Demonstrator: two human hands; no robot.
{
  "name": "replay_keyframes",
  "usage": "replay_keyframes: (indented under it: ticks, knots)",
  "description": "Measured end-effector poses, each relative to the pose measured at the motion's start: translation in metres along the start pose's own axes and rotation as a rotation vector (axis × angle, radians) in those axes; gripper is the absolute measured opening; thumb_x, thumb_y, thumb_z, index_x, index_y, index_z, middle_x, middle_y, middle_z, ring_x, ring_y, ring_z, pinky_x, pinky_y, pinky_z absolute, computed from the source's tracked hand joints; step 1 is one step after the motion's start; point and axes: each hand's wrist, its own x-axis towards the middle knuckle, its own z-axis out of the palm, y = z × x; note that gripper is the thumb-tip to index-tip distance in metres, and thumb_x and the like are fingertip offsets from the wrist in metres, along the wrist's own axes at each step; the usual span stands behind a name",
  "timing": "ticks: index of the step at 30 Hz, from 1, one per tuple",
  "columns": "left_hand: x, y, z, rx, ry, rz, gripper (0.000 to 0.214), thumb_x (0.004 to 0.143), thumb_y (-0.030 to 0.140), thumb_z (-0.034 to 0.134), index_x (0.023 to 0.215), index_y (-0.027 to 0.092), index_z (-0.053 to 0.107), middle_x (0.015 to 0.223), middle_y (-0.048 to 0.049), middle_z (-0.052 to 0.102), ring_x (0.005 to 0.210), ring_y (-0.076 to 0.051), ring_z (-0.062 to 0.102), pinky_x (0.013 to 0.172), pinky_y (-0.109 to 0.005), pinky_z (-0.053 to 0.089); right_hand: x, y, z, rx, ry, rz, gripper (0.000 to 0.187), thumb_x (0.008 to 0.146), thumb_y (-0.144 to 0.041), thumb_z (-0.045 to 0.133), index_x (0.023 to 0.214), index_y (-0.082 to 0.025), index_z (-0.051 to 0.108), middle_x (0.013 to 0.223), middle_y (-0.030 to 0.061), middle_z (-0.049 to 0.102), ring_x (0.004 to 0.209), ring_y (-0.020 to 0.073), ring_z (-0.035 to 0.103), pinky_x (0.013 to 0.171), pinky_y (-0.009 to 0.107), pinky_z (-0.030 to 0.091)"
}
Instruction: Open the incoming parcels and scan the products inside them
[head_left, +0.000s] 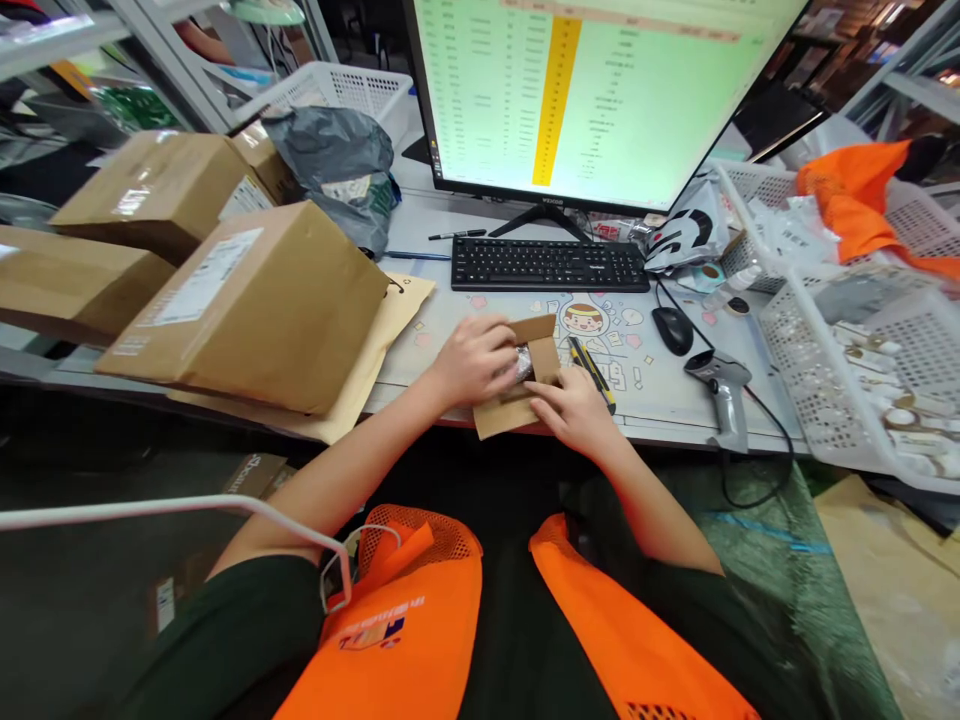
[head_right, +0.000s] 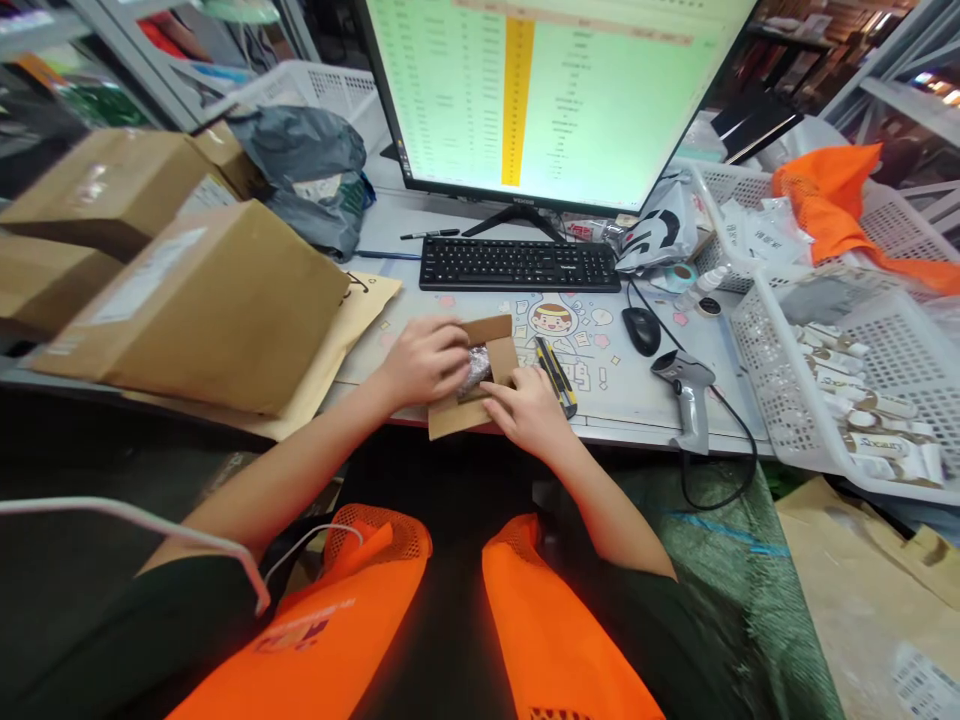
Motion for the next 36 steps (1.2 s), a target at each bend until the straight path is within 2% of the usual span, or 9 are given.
replay_keyframes:
  ticks: [6,10,13,18,21,24,26,31,36]
  knots:
    - [-0.046,0.012,0.005,-0.087,-0.13,-0.054,0.029,0.1,0.045,0.062,0.092,0.023,0.078,0.156,-0.0128,0.058,0.155,-0.04,0.041,0.129,-0.067,0.028,0.037,-0.004,-0.009,0.073,-0.203,0.078,0.025,0.102,-0.039,0.06,0.106,-0.02,0.074,0.169,0.0186,0.041,0.144,0.0367,0.054,0.119,0.052,0.046]
    - [-0.054,0.003,0.021,-0.284,-0.029,-0.14,0.035,0.089,0.056,0.074,0.095,0.021,0.073,0.153,-0.0172,0.053,0.154,-0.042,0.038,0.129,-0.064,0.032,0.03,0.006,-0.009,0.217,-0.033,0.223,0.018,0.098,-0.04,0.057,0.106,-0.024,0.061,0.131,0.016,0.07,0.112,0.03,0.071,0.097,0.044,0.056]
    - [-0.057,0.001,0.028,-0.373,0.104,-0.198,0.04,0.082,0.056,0.081,0.086,0.021,0.062,0.144,-0.0183,0.053,0.146,-0.039,0.045,0.125,-0.06,0.04,0.02,0.02,-0.004,0.297,0.112,0.406,0.019,0.097,-0.041,0.051,0.107,-0.026,0.056,0.088,0.005,0.071,0.078,0.0247,0.068,0.079,0.039,0.055]
    - [-0.074,0.006,0.039,-0.336,0.444,-0.337,0.029,0.088,0.028,0.065,0.076,0.023,0.04,0.128,-0.015,0.055,0.132,-0.031,0.055,0.119,-0.056,0.047,0.012,0.04,-0.002,0.331,0.087,0.546,0.022,0.093,-0.043,0.057,0.106,-0.025,0.06,0.084,0.0033,0.072,0.078,0.0258,0.068,0.079,0.04,0.054]
    - [-0.086,0.011,0.046,-0.296,0.64,-0.449,0.021,0.087,0.018,0.06,0.082,0.024,0.04,0.138,-0.0165,0.05,0.142,-0.032,0.051,0.125,-0.06,0.042,0.024,0.039,-0.022,0.199,0.065,0.401,0.018,0.091,-0.041,0.062,0.091,-0.023,0.066,0.102,0.0102,0.073,0.097,0.0288,0.069,0.089,0.045,0.054]
    - [-0.09,0.017,0.048,-0.337,0.647,-0.46,0.015,0.09,0.012,0.054,0.094,0.023,0.044,0.152,-0.0188,0.042,0.156,-0.032,0.04,0.128,-0.062,0.039,0.052,0.021,-0.047,-0.019,0.069,0.099,0.019,0.096,-0.035,0.06,0.09,-0.022,0.073,0.119,0.015,0.071,0.117,0.0329,0.064,0.104,0.05,0.049]
    - [-0.089,0.019,0.046,-0.349,0.629,-0.417,0.016,0.093,0.011,0.05,0.096,0.023,0.041,0.155,-0.0193,0.04,0.158,-0.031,0.04,0.127,-0.061,0.041,0.076,0.001,-0.052,-0.109,-0.088,-0.105,0.019,0.099,-0.028,0.058,0.098,-0.022,0.076,0.117,0.0135,0.074,0.114,0.0317,0.065,0.103,0.048,0.049]
    - [-0.078,0.011,0.036,-0.358,0.675,-0.309,0.013,0.1,0.012,0.041,0.097,0.024,0.037,0.154,-0.0162,0.04,0.157,-0.028,0.044,0.13,-0.061,0.039,0.122,-0.037,-0.017,-0.317,-0.55,-0.3,0.023,0.09,-0.01,0.065,0.109,-0.018,0.077,0.109,0.0142,0.079,0.103,0.0307,0.07,0.088,0.041,0.048]
    - [-0.074,-0.003,0.032,-0.399,0.688,-0.359,0.007,0.104,0.019,0.042,0.109,0.025,0.042,0.158,-0.0176,0.039,0.155,-0.028,0.049,0.126,-0.056,0.045,0.133,-0.019,-0.004,-0.206,-0.487,-0.349,0.016,0.092,-0.016,0.061,0.102,-0.014,0.074,0.107,0.0168,0.076,0.104,0.0305,0.069,0.093,0.042,0.048]
